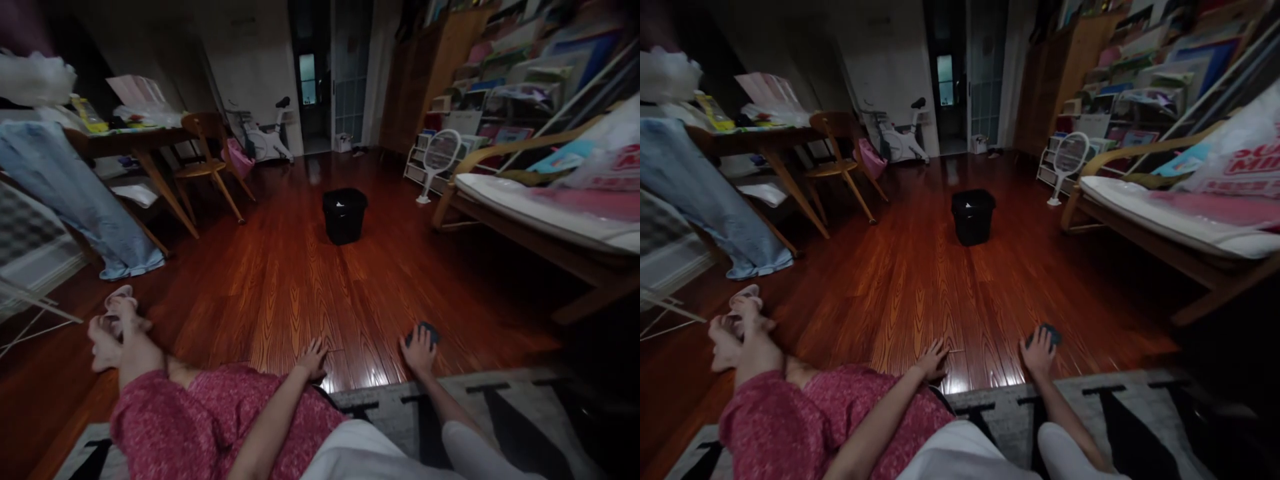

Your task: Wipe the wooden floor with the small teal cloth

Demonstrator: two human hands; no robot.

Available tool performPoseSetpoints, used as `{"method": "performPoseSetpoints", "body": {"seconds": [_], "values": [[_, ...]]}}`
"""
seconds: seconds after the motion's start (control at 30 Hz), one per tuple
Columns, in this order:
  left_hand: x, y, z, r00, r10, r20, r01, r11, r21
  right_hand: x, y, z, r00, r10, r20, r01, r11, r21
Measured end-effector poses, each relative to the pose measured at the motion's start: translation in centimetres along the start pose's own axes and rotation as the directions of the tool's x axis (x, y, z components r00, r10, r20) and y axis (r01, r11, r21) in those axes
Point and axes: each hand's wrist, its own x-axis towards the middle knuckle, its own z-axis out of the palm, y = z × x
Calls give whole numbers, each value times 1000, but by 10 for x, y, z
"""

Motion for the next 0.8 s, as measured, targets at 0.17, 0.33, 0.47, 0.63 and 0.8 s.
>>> {"method": "performPoseSetpoints", "body": {"seconds": [0.17, 0.33, 0.47, 0.63, 0.8], "values": [[-13, 3, 3, 1000, 2, 30, -3, 1000, 28, -44, -68, 4, 951, -300, 66, 295, 952, 79], [-21, 3, 4, 1000, -17, 26, 16, 999, 38, -58, -97, 13, 874, -482, 60, 470, 871, 146], [-22, 5, 4, 1000, -21, 14, 20, 999, 44, -42, -77, 16, 871, -489, 44, 479, 867, 134], [-20, 15, 4, 999, -43, -8, 43, 998, 47, 1, -14, 10, 928, -372, -7, 372, 925, 79], [1, 34, 18, 992, -125, -32, 126, 991, 41, 59, 62, -13, 987, -137, -78, 140, 990, 29]]}}
